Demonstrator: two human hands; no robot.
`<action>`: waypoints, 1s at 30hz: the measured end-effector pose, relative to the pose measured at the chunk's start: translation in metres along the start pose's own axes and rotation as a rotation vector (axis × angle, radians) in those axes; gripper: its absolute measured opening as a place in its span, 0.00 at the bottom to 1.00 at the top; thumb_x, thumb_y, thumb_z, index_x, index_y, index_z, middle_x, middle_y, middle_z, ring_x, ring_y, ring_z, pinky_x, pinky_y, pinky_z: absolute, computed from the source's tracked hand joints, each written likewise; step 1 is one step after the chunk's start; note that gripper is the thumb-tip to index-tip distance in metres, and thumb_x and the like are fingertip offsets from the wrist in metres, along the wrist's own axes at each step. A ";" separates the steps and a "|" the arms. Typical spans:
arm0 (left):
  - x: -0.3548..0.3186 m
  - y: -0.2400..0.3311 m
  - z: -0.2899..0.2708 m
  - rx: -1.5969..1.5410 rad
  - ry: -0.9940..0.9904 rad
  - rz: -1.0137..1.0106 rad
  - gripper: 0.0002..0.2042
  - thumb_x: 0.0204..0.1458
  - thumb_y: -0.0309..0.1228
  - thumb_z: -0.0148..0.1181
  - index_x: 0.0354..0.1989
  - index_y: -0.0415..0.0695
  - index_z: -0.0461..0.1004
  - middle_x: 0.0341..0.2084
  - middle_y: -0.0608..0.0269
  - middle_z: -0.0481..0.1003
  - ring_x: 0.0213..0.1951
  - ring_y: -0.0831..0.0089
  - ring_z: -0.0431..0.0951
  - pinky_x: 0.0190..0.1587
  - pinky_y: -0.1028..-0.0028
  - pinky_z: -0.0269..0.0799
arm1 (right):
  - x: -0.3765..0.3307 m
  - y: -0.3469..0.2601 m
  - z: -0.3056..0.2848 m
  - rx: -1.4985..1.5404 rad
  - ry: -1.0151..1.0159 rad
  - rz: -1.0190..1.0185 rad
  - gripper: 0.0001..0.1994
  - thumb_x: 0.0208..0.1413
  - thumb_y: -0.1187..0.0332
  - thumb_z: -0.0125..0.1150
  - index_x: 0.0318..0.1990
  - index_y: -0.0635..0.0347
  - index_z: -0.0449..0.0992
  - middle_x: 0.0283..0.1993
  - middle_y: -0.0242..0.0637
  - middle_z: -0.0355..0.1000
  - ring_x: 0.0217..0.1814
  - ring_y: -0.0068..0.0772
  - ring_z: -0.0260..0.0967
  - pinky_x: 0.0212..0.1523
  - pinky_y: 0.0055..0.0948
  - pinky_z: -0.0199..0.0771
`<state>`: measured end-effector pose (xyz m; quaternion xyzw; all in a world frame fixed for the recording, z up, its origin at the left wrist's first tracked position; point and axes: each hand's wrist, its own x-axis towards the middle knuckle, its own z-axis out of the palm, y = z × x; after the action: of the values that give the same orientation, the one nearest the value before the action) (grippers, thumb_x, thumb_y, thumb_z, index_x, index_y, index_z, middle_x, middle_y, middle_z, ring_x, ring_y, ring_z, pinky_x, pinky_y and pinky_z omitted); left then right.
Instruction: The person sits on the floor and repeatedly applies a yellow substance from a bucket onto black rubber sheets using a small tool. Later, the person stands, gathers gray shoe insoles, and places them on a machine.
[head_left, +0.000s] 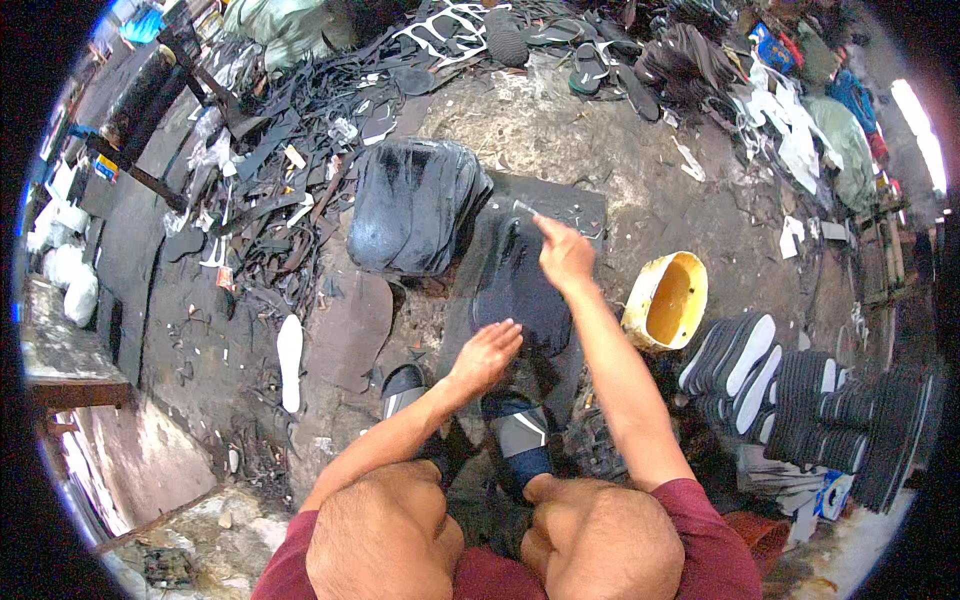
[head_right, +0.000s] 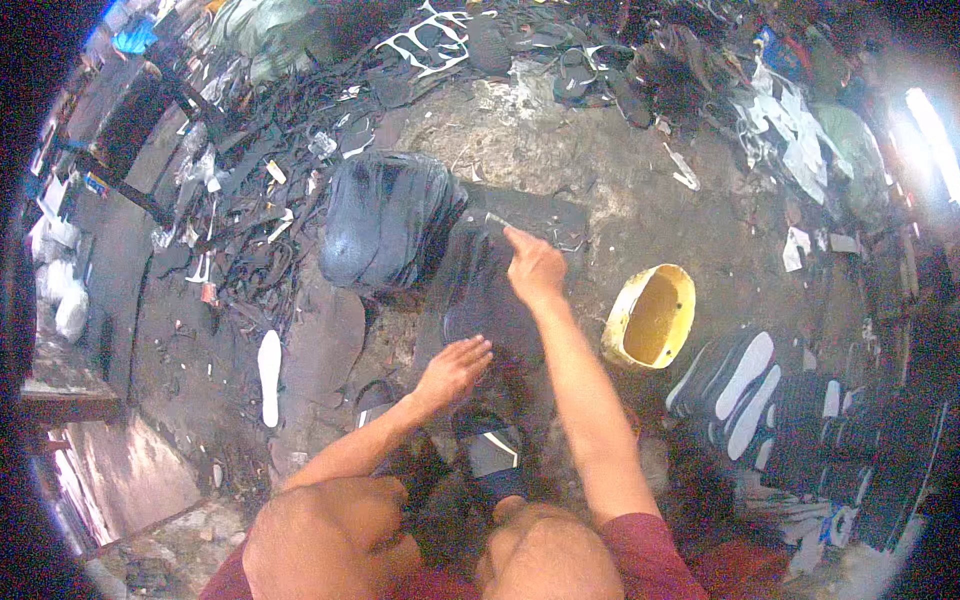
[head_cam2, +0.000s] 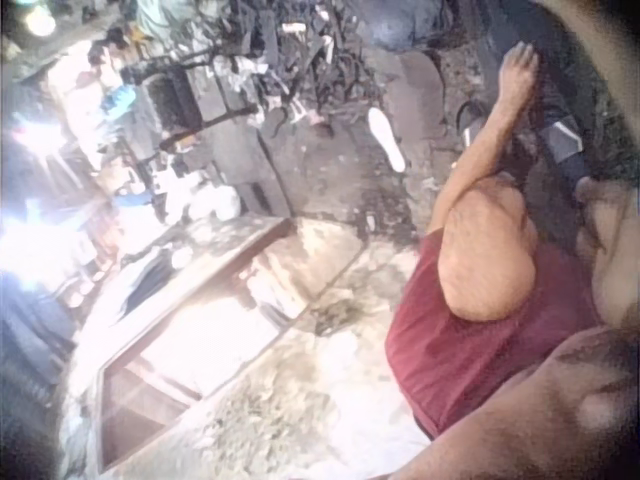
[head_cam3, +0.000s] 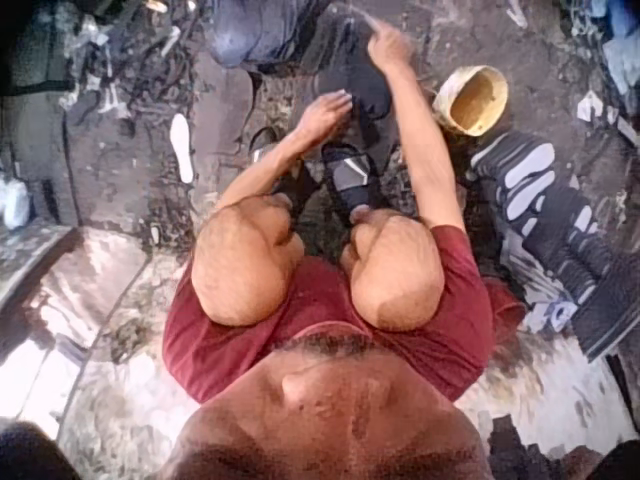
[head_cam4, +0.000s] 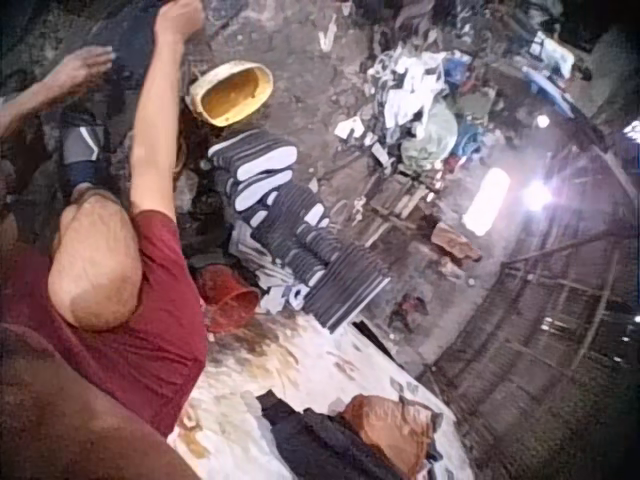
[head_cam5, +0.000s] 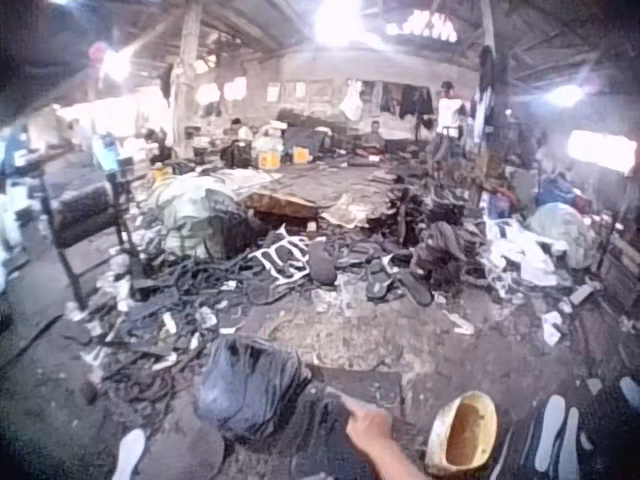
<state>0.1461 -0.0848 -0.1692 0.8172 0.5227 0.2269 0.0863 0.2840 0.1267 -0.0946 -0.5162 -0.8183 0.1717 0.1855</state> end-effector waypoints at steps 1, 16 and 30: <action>0.016 0.010 0.023 0.070 -0.118 0.070 0.20 0.51 0.28 0.57 0.54 0.39 0.76 0.62 0.54 0.72 0.67 0.60 0.68 0.69 0.62 0.61 | -0.014 0.041 0.025 -0.273 0.026 -0.103 0.21 0.61 0.69 0.49 0.60 0.46 0.77 0.59 0.45 0.76 0.60 0.48 0.73 0.63 0.48 0.69; 0.003 0.005 0.012 0.107 -0.178 0.025 0.24 0.53 0.31 0.53 0.60 0.41 0.74 0.64 0.61 0.71 0.70 0.68 0.64 0.77 0.48 0.38 | 0.046 0.023 0.033 -0.113 -0.079 0.164 0.25 0.59 0.60 0.61 0.62 0.59 0.71 0.51 0.53 0.78 0.55 0.59 0.76 0.55 0.54 0.74; -0.013 0.078 -0.011 -0.328 -0.148 0.577 0.25 0.52 0.35 0.54 0.60 0.43 0.72 0.59 0.55 0.73 0.57 0.58 0.75 0.58 0.59 0.72 | -0.116 -0.044 0.036 0.038 -0.407 -0.557 0.18 0.54 0.66 0.61 0.54 0.40 0.79 0.41 0.38 0.83 0.36 0.47 0.81 0.35 0.47 0.80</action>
<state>0.2001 -0.1316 -0.1332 0.9210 0.2185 0.2630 0.1868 0.2782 0.0003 -0.1196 -0.2248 -0.9447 0.2292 0.0675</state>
